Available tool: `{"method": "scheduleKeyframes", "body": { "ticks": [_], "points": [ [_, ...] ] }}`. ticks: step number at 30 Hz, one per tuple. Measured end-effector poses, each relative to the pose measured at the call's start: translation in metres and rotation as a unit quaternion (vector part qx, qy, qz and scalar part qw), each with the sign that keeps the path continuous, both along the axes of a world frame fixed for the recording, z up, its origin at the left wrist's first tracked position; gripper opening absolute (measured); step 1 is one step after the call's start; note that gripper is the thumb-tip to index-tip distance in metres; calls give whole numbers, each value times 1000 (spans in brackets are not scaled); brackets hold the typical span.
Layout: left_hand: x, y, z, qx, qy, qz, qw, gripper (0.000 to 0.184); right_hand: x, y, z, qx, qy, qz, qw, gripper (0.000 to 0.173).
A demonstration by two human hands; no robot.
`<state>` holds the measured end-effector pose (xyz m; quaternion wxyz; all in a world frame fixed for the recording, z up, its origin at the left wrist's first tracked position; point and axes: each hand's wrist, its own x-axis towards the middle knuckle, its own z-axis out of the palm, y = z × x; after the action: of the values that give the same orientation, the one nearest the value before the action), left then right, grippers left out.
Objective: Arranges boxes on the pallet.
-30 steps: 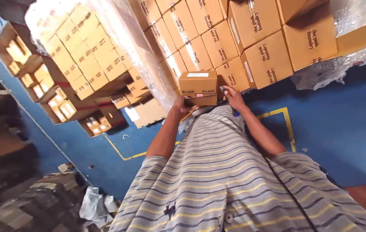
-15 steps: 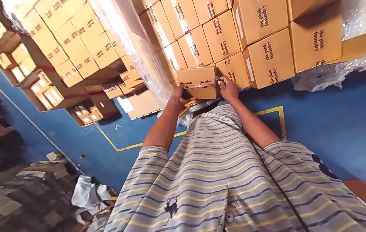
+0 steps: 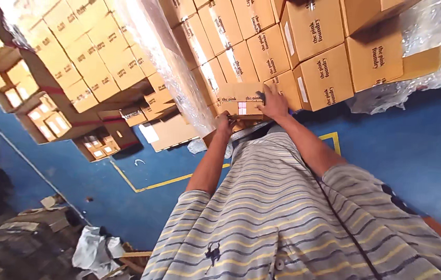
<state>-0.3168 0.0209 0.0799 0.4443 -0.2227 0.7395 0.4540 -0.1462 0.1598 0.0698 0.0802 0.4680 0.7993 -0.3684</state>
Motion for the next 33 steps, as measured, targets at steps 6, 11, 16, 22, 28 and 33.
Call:
{"method": "scheduleKeyframes", "body": {
  "ticks": [6,11,16,22,28,33],
  "points": [
    [45,8,18,27,-8,-30,999,48,-55,36,14,66,-96,285,952,62],
    [37,-4,16,46,-56,-109,991,42,-27,49,21,65,-77,225,969,42],
    [40,-1,16,59,-38,-128,989,37,-23,34,23,23,-42,235,971,82],
    [41,1,10,82,-13,-123,989,36,-45,46,46,27,-9,351,936,11],
    [69,-29,63,37,124,-200,971,32,51,118,86,-80,120,323,935,23],
    [162,30,204,8,205,-218,954,33,211,129,164,-9,225,235,946,25]
  ]
}}
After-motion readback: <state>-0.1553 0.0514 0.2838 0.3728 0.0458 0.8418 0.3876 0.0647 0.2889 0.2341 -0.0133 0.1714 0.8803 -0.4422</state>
